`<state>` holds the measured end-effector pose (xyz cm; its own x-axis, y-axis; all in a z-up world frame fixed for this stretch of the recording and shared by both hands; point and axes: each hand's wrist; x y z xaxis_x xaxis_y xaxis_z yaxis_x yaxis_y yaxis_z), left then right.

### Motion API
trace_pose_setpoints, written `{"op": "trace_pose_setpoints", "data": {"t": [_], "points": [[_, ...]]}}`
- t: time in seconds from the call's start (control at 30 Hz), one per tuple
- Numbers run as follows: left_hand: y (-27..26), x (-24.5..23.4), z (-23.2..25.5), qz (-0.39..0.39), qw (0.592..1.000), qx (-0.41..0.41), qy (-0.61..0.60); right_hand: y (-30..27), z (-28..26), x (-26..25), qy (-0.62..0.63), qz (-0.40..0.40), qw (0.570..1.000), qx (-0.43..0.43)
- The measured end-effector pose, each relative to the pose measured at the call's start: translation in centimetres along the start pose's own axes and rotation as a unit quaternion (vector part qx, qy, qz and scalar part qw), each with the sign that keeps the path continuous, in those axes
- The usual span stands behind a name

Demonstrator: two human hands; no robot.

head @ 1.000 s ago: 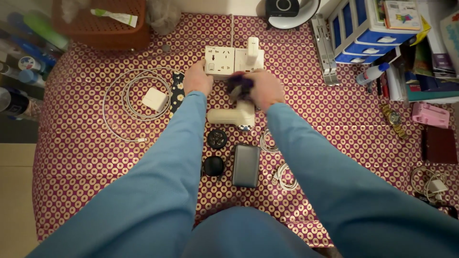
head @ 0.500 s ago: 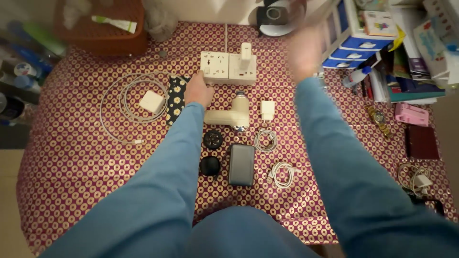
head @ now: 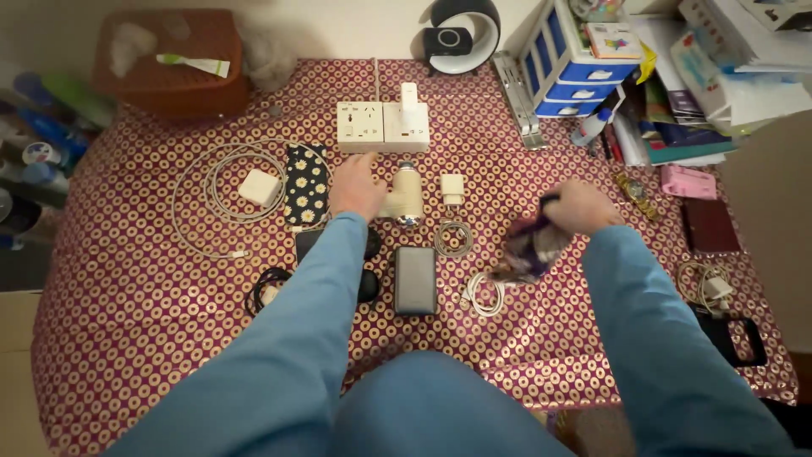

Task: The person wipes several small electronics and accessories on a table using a patterned cloth. They handle a power strip, a hairdryer, a phone, a power bank, and multiple chargers, wiping each item and placing it back on the table. The person also plugs a charger into a wall socket and then unplugs it.

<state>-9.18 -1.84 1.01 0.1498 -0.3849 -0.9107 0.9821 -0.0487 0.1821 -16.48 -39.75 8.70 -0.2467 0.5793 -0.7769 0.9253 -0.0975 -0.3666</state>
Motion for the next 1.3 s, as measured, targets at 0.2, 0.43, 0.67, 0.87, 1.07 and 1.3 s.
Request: {"op": "trace_pose_setpoints", "data": {"t": [0.2,0.43,0.67,0.87,1.07,1.3], "points": [[-3.9,-2.7,4.2,-0.147,0.982,0.058,0.104,-1.2,-2.8,5.0,-0.038,0.084,0.993,-0.072],[-5.1,-3.1,4.5,-0.108,0.982,0.097,0.120,0.8,-9.9,14.2,0.001,0.055,0.995,-0.087],[-3.5,-2.8,3.7,-0.159,0.982,0.057,0.089,3.6,-9.4,14.5,0.054,0.108,0.993,0.002],[-0.3,-1.8,3.5,-0.161,0.987,0.007,0.001,7.0,-8.8,13.5,0.060,0.088,0.994,-0.009],[2.5,1.4,3.6,-0.131,0.991,0.003,-0.027,10.5,-8.8,12.3,0.102,-0.011,0.994,-0.029],[7.7,3.3,4.9,-0.041,0.961,-0.052,-0.269,14.0,-11.4,9.5,0.342,0.091,0.899,-0.258]]}}
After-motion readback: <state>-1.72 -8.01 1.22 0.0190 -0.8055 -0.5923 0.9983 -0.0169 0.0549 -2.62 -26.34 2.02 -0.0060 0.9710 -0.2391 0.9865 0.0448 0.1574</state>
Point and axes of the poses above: each hand's wrist, its own y-axis towards the middle knuckle, its own x-axis out of the palm, z = x × y, and after that the axes turned 15 degrees about y, right-handed
